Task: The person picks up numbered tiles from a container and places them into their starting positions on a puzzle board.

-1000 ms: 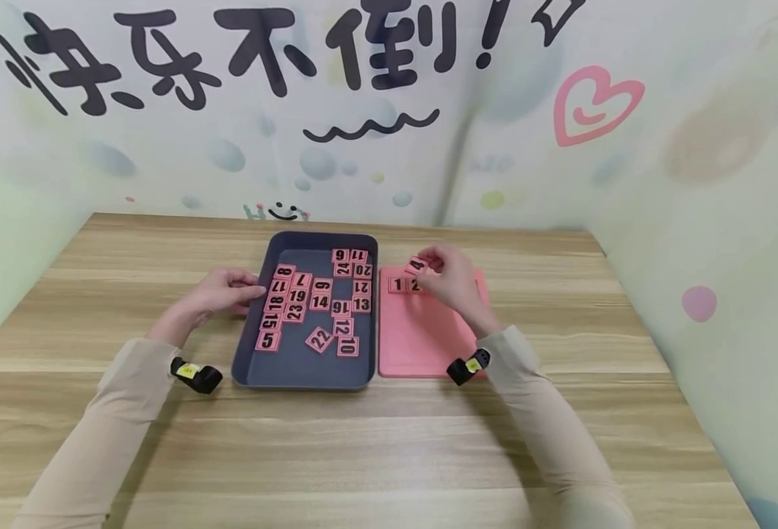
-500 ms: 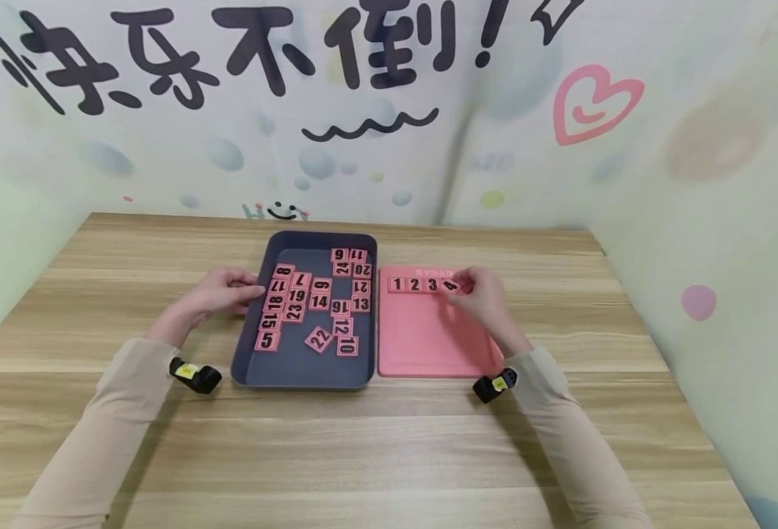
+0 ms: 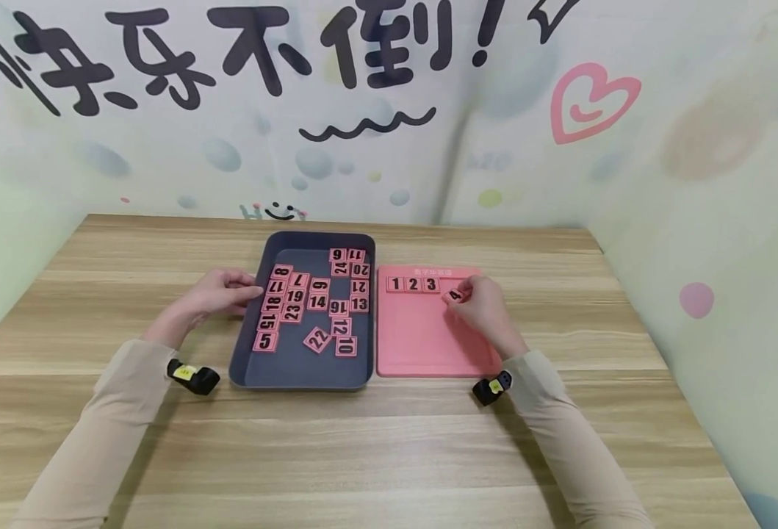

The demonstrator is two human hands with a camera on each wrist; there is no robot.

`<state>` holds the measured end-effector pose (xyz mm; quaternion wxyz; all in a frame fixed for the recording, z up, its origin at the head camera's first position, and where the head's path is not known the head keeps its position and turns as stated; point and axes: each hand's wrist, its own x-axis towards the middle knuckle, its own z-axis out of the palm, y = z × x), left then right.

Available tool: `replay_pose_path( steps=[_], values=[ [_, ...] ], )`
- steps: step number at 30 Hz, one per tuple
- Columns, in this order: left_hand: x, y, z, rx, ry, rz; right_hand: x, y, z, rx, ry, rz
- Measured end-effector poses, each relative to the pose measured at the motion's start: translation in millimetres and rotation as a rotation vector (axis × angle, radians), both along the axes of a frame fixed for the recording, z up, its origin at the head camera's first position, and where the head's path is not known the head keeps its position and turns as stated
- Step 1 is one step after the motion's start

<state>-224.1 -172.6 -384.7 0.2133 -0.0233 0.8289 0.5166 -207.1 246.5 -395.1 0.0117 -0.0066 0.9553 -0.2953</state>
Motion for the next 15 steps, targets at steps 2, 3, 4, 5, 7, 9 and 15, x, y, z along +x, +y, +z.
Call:
replay_pose_path(
  steps=[2, 3, 4, 5, 7, 9, 15],
  values=[
    [0.3, 0, 0.8, 0.001, 0.002, -0.001, -1.0, 0, 0.2, 0.012, 0.007, 0.001],
    [0.3, 0, 1.0, 0.000, 0.003, -0.002, -1.8, 0, 0.7, 0.016, 0.009, 0.002],
    [0.3, 0, 1.2, 0.000, 0.003, -0.002, -2.6, -1, 1.1, 0.021, 0.009, 0.003],
    [0.1, 0, 1.1, 0.000, 0.002, -0.001, -3.8, -1, 1.6, 0.027, 0.011, 0.008],
    [-0.1, -1, 1.1, -0.001, 0.005, -0.002, -5.8, -1, 3.4, 0.038, 0.004, 0.011],
    [-0.6, -1, 0.5, -0.002, 0.007, -0.003, -8.6, -2, 4.6, 0.045, -0.010, 0.011],
    [-1.6, -1, -2.3, -0.002, 0.002, -0.002, -15.0, 1, 6.5, 0.085, -0.042, 0.029]
  ],
)
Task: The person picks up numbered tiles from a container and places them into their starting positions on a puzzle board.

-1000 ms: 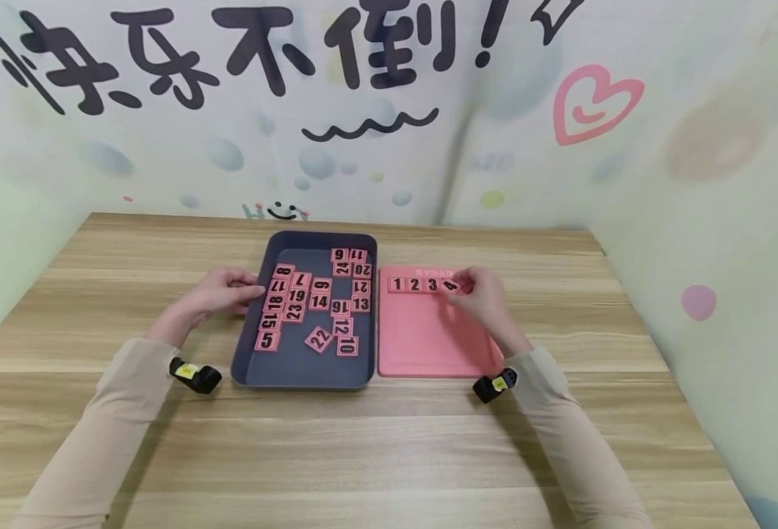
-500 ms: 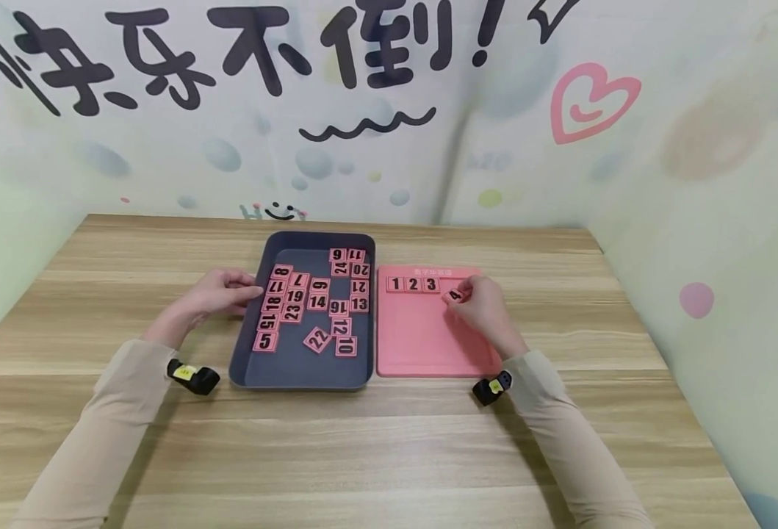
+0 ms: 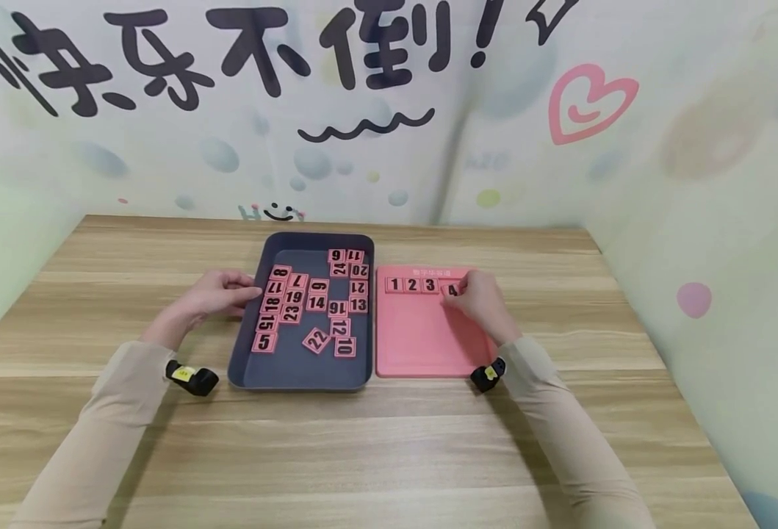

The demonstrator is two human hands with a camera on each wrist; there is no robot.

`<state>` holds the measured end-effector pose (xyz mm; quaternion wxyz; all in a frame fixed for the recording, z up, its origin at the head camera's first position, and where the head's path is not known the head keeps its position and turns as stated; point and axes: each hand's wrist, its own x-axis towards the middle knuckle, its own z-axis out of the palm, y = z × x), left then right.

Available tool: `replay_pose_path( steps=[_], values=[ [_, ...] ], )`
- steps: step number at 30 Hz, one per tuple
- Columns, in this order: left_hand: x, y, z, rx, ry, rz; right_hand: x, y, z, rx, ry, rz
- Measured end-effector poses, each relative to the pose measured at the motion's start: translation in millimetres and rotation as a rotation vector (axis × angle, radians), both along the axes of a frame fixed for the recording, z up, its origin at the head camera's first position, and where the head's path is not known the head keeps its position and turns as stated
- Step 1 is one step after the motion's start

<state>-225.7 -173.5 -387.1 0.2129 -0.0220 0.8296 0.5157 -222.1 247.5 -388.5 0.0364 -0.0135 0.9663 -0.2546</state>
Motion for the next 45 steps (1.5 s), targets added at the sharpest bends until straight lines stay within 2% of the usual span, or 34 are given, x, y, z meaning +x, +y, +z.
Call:
replay_pose_path(
  steps=[8, 20, 26, 30, 38, 45],
  values=[
    [-0.6, 0, -2.7, 0.004, -0.001, 0.003, -7.3, 7, -1.1, 0.012, 0.002, 0.046],
    [-0.4, -1, -0.7, 0.006, 0.005, 0.003, -15.4, 5, 1.0, -0.002, -0.072, 0.029],
    [-0.1, 0, -0.2, 0.013, 0.001, -0.003, -13.0, 6, 8.7, -0.030, -0.101, 0.047],
    [0.9, 0, 0.7, 0.022, -0.001, 0.004, -14.3, 4, 19.1, -0.041, -0.088, 0.073],
    [1.6, 0, 2.9, 0.009, -0.005, 0.015, -22.4, -29, 42.1, -0.021, -0.035, 0.150],
    [1.8, 0, 0.1, 0.028, 0.000, 0.011, -25.9, -74, 42.0, -0.105, 0.007, 0.207]
  ],
)
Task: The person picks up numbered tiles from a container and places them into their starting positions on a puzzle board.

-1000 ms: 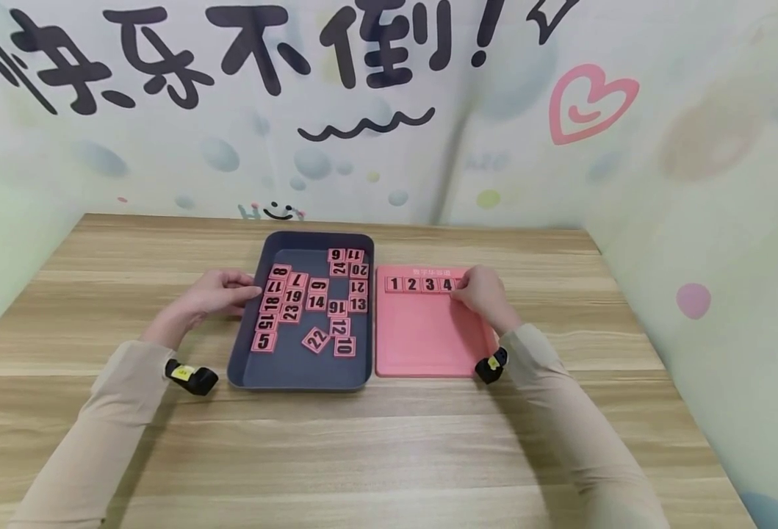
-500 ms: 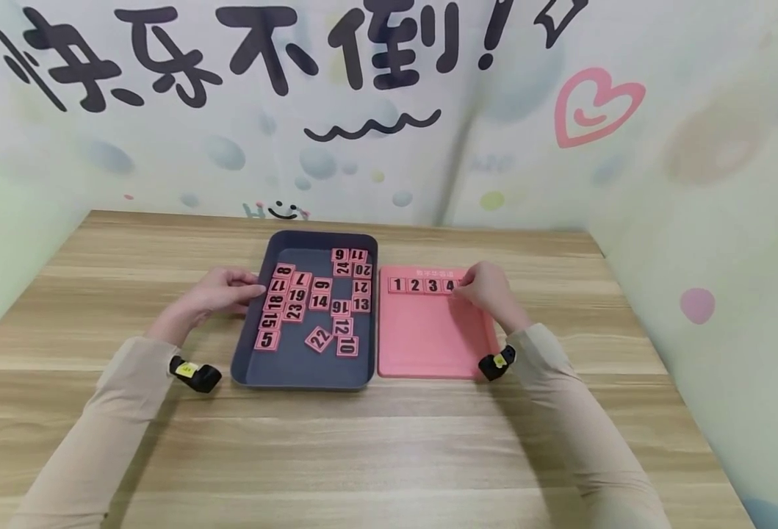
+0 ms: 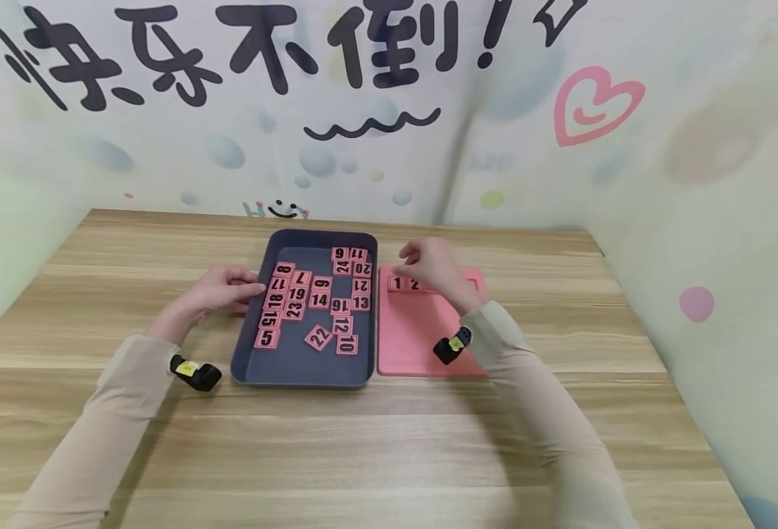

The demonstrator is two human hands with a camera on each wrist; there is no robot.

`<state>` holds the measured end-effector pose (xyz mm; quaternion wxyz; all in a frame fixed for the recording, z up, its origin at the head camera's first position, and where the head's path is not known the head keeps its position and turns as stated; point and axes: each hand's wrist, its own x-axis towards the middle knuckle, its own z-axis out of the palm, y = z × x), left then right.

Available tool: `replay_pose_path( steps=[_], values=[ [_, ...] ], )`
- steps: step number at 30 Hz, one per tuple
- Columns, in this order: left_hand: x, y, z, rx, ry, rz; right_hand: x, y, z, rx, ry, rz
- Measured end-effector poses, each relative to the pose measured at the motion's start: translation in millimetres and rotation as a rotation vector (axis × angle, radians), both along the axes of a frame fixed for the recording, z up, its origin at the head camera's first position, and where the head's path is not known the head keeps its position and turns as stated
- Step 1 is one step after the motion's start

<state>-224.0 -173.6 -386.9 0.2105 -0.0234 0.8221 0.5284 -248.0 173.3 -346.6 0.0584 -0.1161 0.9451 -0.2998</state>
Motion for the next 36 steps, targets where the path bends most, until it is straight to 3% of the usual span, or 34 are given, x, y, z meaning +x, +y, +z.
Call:
replay_pose_path(
  steps=[13, 23, 31, 36],
  values=[
    [-0.4, 0, -1.1, -0.014, 0.000, -0.001, -2.7, -60, -6.0, -0.119, -0.049, 0.064],
    [-0.1, 1, 0.0, -0.006, -0.001, -0.001, 0.2, -83, -12.2, -0.134, -0.089, 0.112],
    [-0.6, 0, -1.0, 0.008, 0.006, -0.002, 9.8, -94, -13.6, -0.120, -0.046, 0.221],
    [-0.5, 0, -0.9, 0.001, 0.007, -0.002, 16.4, -102, -12.4, -0.139, -0.061, 0.244]
  ],
)
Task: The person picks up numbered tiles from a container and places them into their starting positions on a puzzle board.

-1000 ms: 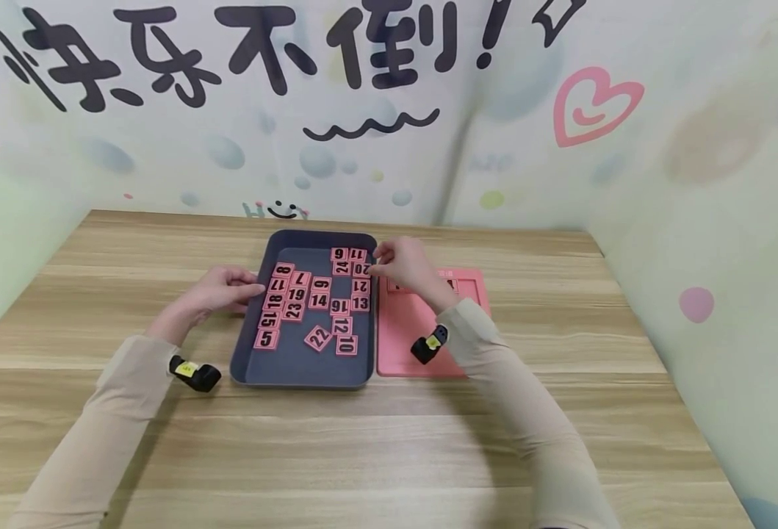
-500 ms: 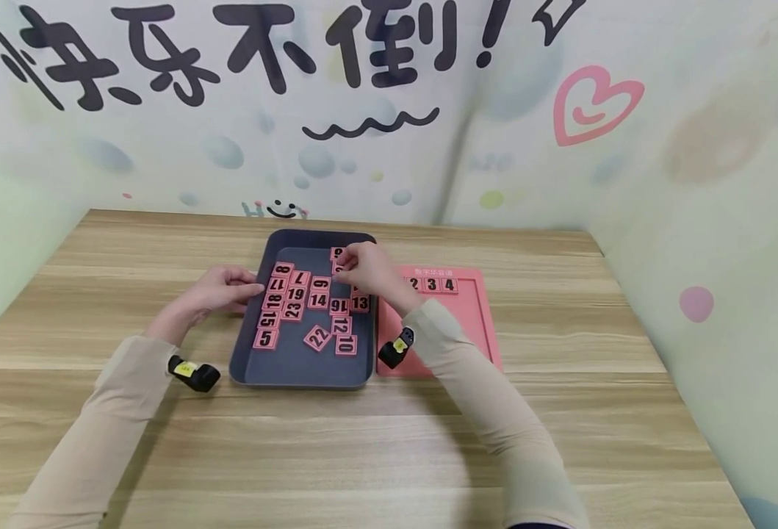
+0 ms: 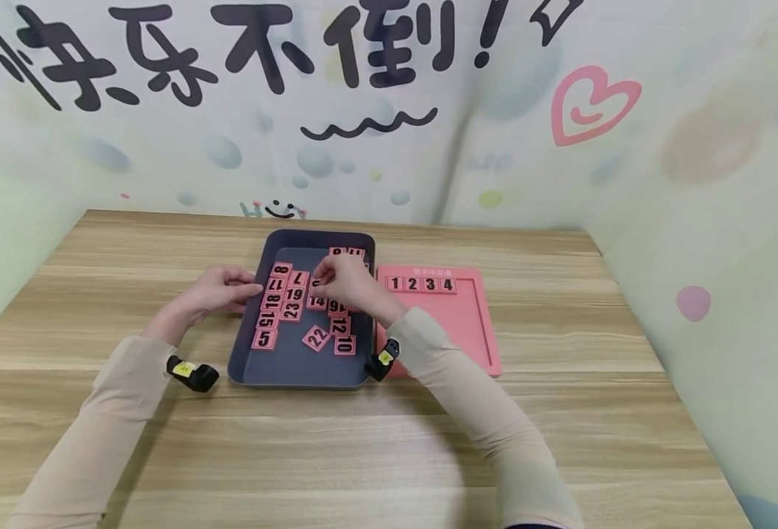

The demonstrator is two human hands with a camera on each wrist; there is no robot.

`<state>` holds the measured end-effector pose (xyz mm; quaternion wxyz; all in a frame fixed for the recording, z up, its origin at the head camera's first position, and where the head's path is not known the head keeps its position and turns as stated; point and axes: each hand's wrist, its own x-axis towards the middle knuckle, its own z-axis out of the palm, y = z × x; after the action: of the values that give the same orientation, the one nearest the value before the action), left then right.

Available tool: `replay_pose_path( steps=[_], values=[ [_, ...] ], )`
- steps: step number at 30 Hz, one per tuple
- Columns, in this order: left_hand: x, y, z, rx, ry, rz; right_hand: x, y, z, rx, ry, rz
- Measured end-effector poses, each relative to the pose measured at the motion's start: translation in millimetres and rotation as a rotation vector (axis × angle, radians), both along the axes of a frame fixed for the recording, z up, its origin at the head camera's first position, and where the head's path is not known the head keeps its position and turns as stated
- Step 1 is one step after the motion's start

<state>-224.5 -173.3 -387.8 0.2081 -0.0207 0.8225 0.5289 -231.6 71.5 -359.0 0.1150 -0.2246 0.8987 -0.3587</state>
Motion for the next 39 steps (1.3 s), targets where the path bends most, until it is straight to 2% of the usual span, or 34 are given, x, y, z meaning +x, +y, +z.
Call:
replay_pose_path(
  steps=[10, 21, 31, 39],
  values=[
    [-0.7, -1, -0.2, 0.004, 0.001, 0.000, 22.3, -17, 3.7, -0.014, -0.017, 0.107],
    [-0.6, -2, 0.0, 0.013, -0.007, -0.013, 42.7, -31, -12.4, -0.044, -0.101, 0.142],
    [-0.3, -2, -1.2, 0.026, 0.000, -0.018, 48.1, -46, -27.6, 0.008, -0.024, 0.194],
    [-0.1, -2, -0.3, 0.021, -0.007, -0.014, 49.8, -52, -30.2, 0.044, 0.017, 0.179]
  ],
)
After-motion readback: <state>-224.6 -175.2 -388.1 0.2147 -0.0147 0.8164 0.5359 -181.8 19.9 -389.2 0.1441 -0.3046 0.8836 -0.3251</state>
